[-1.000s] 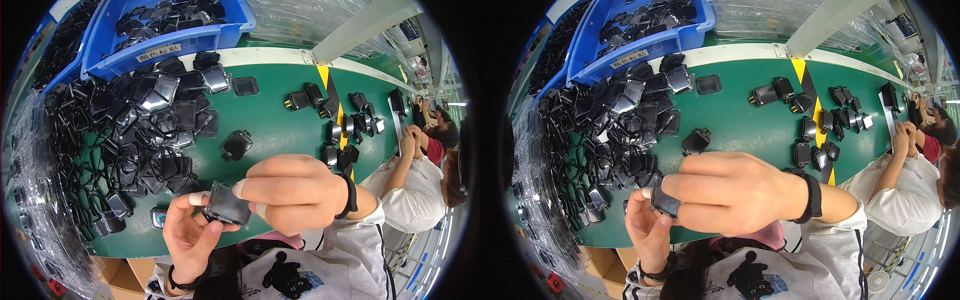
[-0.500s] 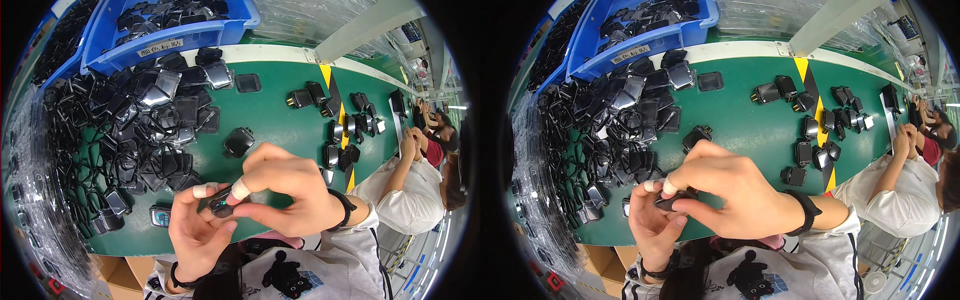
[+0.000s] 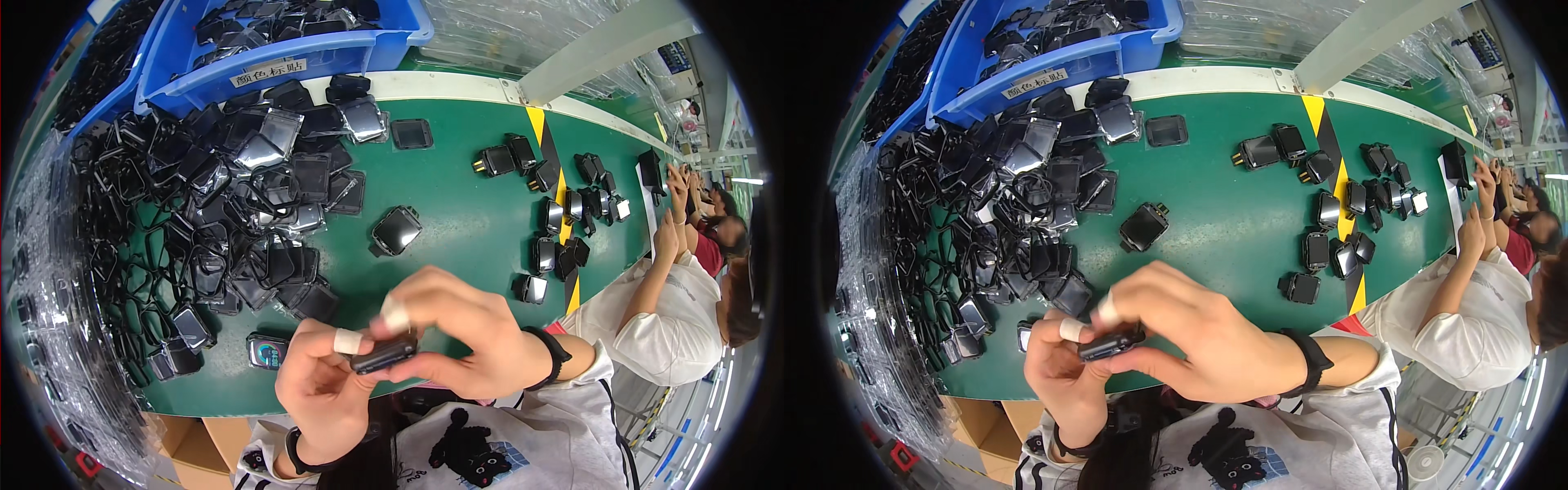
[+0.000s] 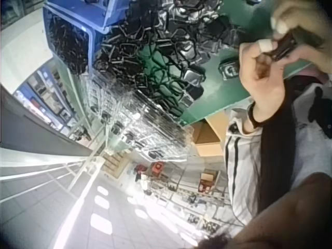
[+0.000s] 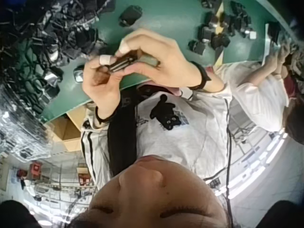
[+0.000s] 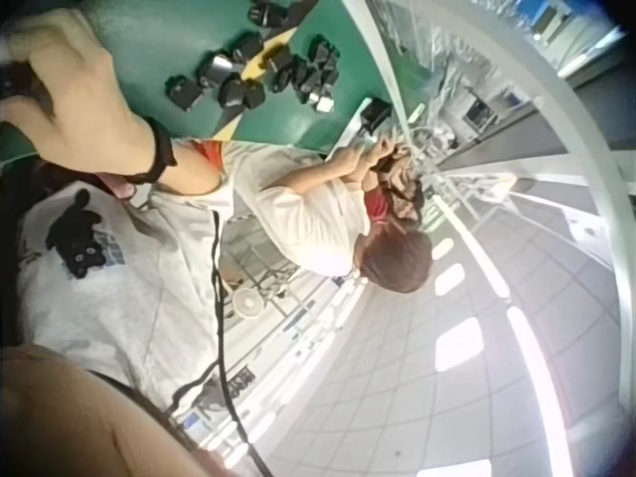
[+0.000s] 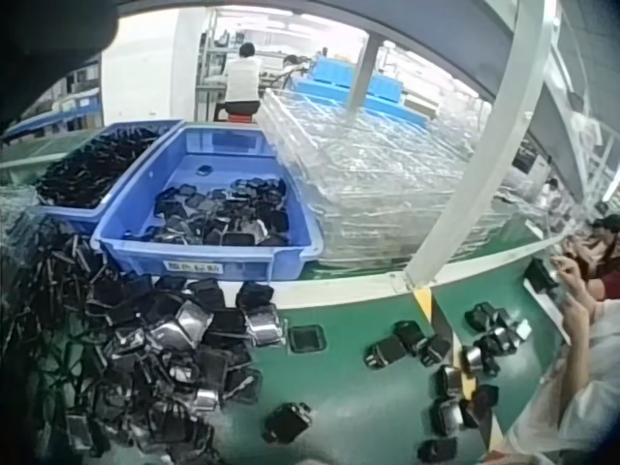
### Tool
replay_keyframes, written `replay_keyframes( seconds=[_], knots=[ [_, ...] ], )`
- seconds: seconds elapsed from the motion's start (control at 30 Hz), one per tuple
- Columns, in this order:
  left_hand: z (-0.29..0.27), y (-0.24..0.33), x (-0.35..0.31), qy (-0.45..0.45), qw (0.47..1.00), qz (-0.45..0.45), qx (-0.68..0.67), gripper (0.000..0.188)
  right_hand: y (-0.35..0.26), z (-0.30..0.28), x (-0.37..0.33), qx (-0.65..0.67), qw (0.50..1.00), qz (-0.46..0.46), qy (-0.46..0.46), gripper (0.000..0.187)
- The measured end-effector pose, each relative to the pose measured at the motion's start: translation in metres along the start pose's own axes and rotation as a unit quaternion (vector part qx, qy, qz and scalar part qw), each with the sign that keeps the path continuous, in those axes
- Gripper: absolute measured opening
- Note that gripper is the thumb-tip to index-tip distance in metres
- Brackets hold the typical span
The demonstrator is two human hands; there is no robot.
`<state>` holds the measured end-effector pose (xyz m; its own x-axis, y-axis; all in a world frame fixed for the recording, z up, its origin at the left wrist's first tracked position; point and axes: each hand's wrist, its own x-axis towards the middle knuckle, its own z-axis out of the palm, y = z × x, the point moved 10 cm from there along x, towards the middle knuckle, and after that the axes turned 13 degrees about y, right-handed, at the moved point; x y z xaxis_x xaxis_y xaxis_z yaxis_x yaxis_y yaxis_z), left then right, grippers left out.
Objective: Assembling and inspecting electronic smartwatch components on a production line.
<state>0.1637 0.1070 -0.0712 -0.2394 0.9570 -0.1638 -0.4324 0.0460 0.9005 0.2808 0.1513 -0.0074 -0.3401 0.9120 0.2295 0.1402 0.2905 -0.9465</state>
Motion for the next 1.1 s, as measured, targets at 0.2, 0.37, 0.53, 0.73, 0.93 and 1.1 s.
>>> replay_keyframes(
  seconds=[0.2, 0.37, 0.53, 0.73, 0.93, 1.1],
  knots=[
    [0.008, 0.023, -0.003, 0.005, 0.987, 0.125, 0.105, 0.019, -0.005, -0.008, -0.011, 0.043, 0.996, -0.06, 0.053, 0.028],
    [0.007, 0.03, -0.002, -0.015, 0.979, 0.167, 0.119, 0.016, -0.005, -0.003, -0.012, 0.05, 0.996, -0.054, 0.045, 0.029],
    [0.0, 0.032, -0.004, -0.01, 0.971, 0.212, 0.114, 0.017, 0.001, 0.011, -0.013, 0.006, 1.0, -0.007, -0.012, 0.035],
    [-0.008, 0.025, -0.002, -0.014, 0.969, 0.196, 0.147, 0.017, 0.017, 0.021, -0.021, -0.024, 0.998, 0.049, -0.038, 0.034],
    [-0.033, 0.015, 0.002, 0.013, 0.944, 0.003, 0.329, 0.027, -0.003, -0.003, 0.033, -0.348, 0.927, -0.132, -0.053, 0.054],
    [-0.031, 0.047, 0.0, 0.087, 0.846, 0.198, 0.488, 0.037, 0.024, 0.002, 0.041, -0.385, 0.912, -0.096, -0.101, 0.053]
  ],
)
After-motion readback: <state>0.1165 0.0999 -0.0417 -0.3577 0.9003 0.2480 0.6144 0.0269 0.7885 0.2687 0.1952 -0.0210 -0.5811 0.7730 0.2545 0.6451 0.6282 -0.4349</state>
